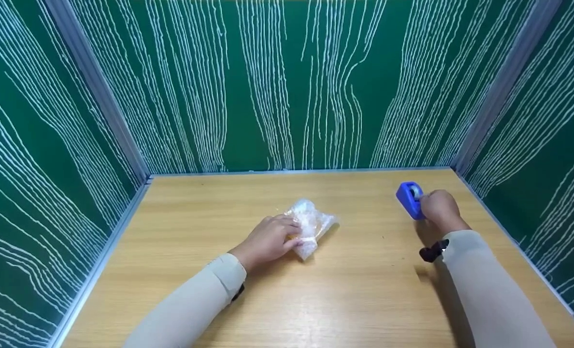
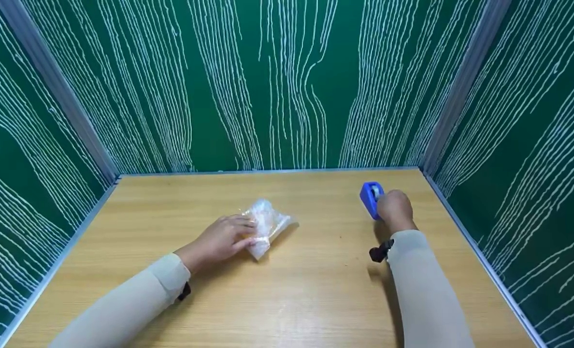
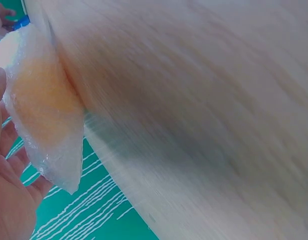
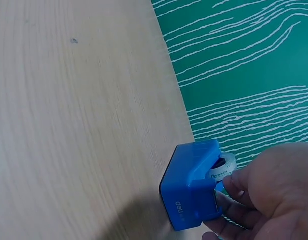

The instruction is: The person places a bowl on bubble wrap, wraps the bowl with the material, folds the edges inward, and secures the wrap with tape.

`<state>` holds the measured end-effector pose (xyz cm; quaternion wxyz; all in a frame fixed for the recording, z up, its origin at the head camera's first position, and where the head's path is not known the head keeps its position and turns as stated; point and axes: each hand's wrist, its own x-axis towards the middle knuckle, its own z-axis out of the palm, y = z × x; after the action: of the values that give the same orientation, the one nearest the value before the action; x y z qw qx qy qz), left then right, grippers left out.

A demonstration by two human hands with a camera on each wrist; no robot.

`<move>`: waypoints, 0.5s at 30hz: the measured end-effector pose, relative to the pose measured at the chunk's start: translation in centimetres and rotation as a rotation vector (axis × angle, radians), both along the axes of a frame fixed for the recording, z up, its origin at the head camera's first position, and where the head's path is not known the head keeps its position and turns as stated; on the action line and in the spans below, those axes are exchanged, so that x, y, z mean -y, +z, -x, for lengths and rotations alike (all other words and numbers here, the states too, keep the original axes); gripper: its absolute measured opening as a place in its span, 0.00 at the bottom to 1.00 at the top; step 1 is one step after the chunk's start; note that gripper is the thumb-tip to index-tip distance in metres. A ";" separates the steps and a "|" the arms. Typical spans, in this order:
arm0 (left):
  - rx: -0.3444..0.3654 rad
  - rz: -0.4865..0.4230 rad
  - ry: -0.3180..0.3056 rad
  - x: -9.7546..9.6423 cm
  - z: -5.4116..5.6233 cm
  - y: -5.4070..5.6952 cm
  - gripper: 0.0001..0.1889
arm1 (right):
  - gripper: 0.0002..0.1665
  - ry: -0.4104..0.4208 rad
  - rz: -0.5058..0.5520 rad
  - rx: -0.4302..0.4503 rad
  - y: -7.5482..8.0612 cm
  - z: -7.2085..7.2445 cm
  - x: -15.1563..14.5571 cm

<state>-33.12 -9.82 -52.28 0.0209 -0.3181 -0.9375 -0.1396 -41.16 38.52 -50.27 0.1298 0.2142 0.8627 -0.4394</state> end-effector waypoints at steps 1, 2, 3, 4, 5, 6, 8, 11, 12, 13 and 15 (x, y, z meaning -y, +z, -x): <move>0.001 0.003 -0.001 0.0 0.0 0.0 0.22 | 0.40 0.005 -0.003 0.000 -0.1 -0.1 0.0; 0.002 0.005 -0.002 0.0 0.0 0.0 0.22 | 0.40 0.010 -0.005 0.000 -0.1 -0.1 -0.1; 0.001 0.006 -0.002 0.0 0.0 0.0 0.22 | 0.40 0.014 -0.006 -0.006 -0.2 -0.2 -0.1; 0.001 0.007 -0.002 0.0 0.0 -0.1 0.22 | 0.41 0.017 -0.003 -0.014 -0.3 -0.3 -0.1; -0.001 0.005 -0.003 0.0 0.0 -0.1 0.22 | 0.41 0.015 0.000 -0.022 -0.3 -0.4 -0.1; -0.003 0.003 -0.005 0.1 0.0 -0.1 0.22 | 0.41 0.015 -0.014 -0.040 -0.4 -0.5 -0.1; -0.004 0.002 -0.009 0.1 0.0 -0.1 0.22 | 0.40 0.004 -0.036 -0.068 -0.5 -0.5 -0.1; -0.007 0.002 -0.016 0.2 0.0 0.0 0.22 | 0.39 -0.032 -0.061 -0.091 -0.7 -0.4 0.0; -0.004 0.003 -0.016 0.1 0.0 0.0 0.22 | 0.38 -0.044 -0.068 -0.096 -0.7 -0.4 0.1; -0.002 0.003 -0.015 0.1 0.0 0.0 0.22 | 0.38 -0.058 -0.062 -0.092 -0.7 -0.4 0.1; 0.004 0.002 -0.007 0.1 0.0 0.0 0.22 | 0.37 -0.073 -0.056 -0.088 -0.6 -0.3 0.1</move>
<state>-33.16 -9.95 -52.30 0.0184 -0.3213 -0.9365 -0.1393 -40.84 38.41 -50.91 0.0692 0.2296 0.8712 -0.4284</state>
